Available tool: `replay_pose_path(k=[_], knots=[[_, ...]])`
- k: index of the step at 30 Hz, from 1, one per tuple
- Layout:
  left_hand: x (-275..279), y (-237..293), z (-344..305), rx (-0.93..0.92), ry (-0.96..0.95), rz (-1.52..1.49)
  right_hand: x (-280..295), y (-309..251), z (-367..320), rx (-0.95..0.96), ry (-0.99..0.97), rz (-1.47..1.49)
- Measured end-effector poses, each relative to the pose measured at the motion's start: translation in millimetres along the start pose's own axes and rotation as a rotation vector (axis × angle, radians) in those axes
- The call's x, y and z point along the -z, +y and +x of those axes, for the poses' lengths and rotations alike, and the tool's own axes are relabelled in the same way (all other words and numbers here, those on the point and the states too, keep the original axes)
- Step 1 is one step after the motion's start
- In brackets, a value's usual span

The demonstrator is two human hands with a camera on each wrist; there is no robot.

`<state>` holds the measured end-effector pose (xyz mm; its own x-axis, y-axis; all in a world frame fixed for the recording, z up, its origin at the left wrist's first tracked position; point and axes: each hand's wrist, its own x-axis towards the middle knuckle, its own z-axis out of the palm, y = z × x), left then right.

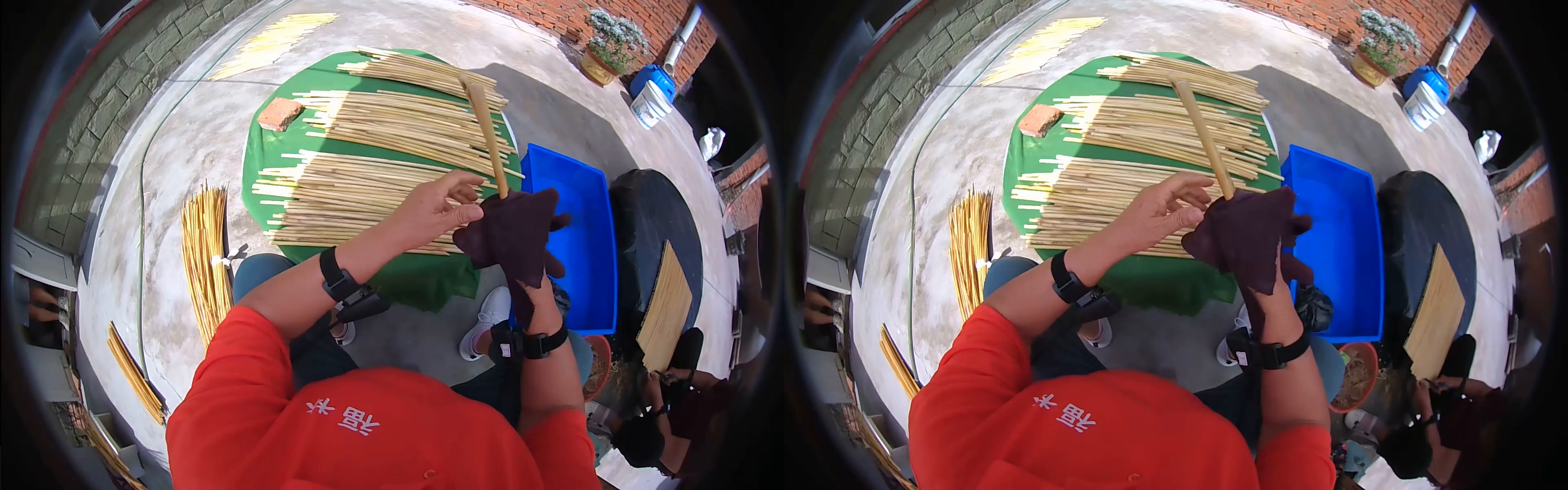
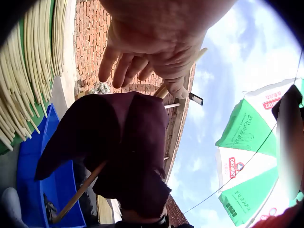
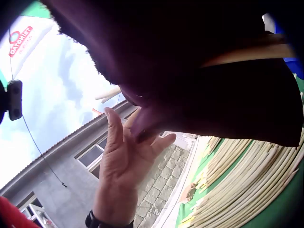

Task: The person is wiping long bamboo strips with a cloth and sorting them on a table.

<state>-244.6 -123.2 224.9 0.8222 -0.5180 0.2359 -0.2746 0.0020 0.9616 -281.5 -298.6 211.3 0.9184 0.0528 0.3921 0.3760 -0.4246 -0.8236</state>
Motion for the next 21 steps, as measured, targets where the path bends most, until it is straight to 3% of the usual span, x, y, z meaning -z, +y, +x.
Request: replay_pose_path(k=[1, 2, 4, 5, 7, 8, 10, 16, 18, 20, 21], knots=[[0.5, 8.2, 0.3, -0.119, 0.000, 0.063, -7.3, -1.5, -1.7, 0.091, -0.097, -0.179], [-3.0, 6.5, 0.5, -0.113, -0.015, 0.056, -17.3, -2.1, -6.1, 0.076, -0.089, -0.182], [-9.9, 3.2, 2.3, -0.009, 0.069, -0.395, -34.0, -3.4, -9.9, -0.086, -0.257, 0.099], [-13.8, 1.7, 2.4, 0.050, 0.128, -0.543, -33.3, -5.3, -5.8, -0.094, -0.258, 0.094], [-8.8, -0.4, 5.5, 0.048, 0.140, -0.620, -29.4, -12.4, 6.4, 0.164, -0.441, -0.634], [-2.3, -0.3, 8.7, 0.039, 0.152, -0.684, -25.6, -19.0, 8.5, 0.156, -0.448, -0.629], [17.3, 3.4, 13.3, 0.035, 0.217, -0.716, -17.5, -34.2, 11.2, 0.384, -0.626, -0.994], [115.7, 16.4, 14.6, -0.148, 0.536, -0.736, 0.8, -17.0, 7.2, 0.403, -0.697, -1.034], [123.6, 7.5, 11.4, -0.171, 0.609, -0.744, -3.3, -16.5, 8.4, 0.222, -0.700, -1.056], [113.7, -9.8, 11.2, -0.104, 0.696, -0.826, -8.1, -0.6, 2.8, 0.272, -0.667, -1.010], [100.9, -19.3, 9.6, -0.081, 0.611, -0.852, -9.3, 5.9, -0.5, 0.320, -0.631, -0.967]])
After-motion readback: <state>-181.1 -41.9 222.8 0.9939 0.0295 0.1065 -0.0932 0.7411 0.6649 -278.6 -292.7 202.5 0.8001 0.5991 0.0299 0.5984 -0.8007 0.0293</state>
